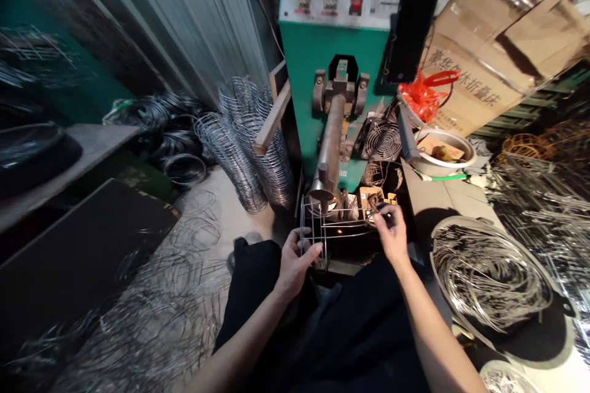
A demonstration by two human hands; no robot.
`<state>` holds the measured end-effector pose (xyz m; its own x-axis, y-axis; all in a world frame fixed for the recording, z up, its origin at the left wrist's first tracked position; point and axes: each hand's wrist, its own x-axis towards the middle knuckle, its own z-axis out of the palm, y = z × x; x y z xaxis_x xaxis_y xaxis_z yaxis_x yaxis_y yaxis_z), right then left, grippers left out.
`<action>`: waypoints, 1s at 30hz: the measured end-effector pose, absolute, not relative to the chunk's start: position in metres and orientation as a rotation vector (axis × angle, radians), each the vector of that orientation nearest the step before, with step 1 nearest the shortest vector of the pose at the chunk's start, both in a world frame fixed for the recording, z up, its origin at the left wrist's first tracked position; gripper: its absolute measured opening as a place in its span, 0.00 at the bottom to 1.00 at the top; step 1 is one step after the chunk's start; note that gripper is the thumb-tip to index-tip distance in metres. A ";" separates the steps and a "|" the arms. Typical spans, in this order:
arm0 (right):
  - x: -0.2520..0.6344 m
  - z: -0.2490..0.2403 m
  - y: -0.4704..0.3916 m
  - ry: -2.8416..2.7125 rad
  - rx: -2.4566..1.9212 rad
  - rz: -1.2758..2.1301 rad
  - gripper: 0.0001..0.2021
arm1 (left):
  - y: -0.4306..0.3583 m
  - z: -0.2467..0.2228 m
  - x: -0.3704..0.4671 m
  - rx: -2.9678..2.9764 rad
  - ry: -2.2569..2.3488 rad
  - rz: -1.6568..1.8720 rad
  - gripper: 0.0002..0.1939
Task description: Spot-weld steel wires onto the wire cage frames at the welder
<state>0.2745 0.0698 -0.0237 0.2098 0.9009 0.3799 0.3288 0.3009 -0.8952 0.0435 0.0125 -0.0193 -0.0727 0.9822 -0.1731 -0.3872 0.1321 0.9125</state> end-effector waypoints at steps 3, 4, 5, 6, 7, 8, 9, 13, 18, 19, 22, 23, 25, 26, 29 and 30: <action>0.297 -0.038 0.028 -1.259 -1.331 0.750 0.19 | -0.043 -0.018 0.044 0.568 1.004 1.276 0.27; 0.304 -0.040 0.013 -1.265 -1.386 0.847 0.19 | -0.065 -0.018 0.038 0.543 0.974 1.217 0.27; 0.309 -0.041 -0.001 -1.278 -1.444 0.949 0.20 | -0.087 -0.018 0.026 0.565 0.947 1.126 0.28; 0.313 -0.039 -0.012 -1.303 -1.497 1.045 0.21 | -0.106 -0.017 0.011 0.645 0.918 1.003 0.29; 0.314 -0.037 -0.020 -1.349 -1.542 1.135 0.21 | -0.120 -0.015 -0.008 0.785 0.900 0.846 0.29; 0.312 -0.034 -0.024 -1.426 -1.574 1.218 0.22 | -0.127 -0.013 -0.028 0.957 0.915 0.661 0.25; 0.307 -0.031 -0.024 -1.540 -1.588 1.297 0.22 | -0.125 -0.011 -0.046 1.101 1.010 0.581 0.19; 0.263 -0.027 0.002 -2.038 -1.518 1.280 0.17 | -0.063 -0.008 -0.061 1.587 1.322 0.798 0.18; 0.228 -0.040 -0.001 -2.132 -1.523 0.711 0.15 | 0.001 -0.038 -0.003 2.027 1.379 0.790 0.17; 0.231 -0.045 -0.008 -2.101 -1.521 0.643 0.16 | 0.004 -0.045 0.004 2.048 1.386 0.792 0.15; 0.246 -0.057 -0.023 -2.021 -1.541 0.530 0.17 | 0.006 -0.057 0.012 2.076 1.386 0.826 0.15; 0.249 -0.057 -0.024 -2.018 -1.549 0.512 0.18 | 0.006 -0.057 0.012 2.091 1.382 0.827 0.15; 0.253 -0.053 -0.017 -2.034 -1.551 0.481 0.18 | 0.011 -0.051 0.011 2.127 1.380 0.810 0.15; 0.253 -0.048 -0.011 -2.046 -1.544 0.463 0.18 | 0.015 -0.046 0.010 2.145 1.388 0.797 0.15; 0.250 -0.031 0.010 -2.079 -1.510 0.411 0.17 | 0.026 -0.027 0.008 2.193 1.449 0.753 0.14; 0.248 -0.026 0.017 -2.091 -1.497 0.403 0.16 | 0.029 -0.020 0.007 2.204 1.475 0.740 0.14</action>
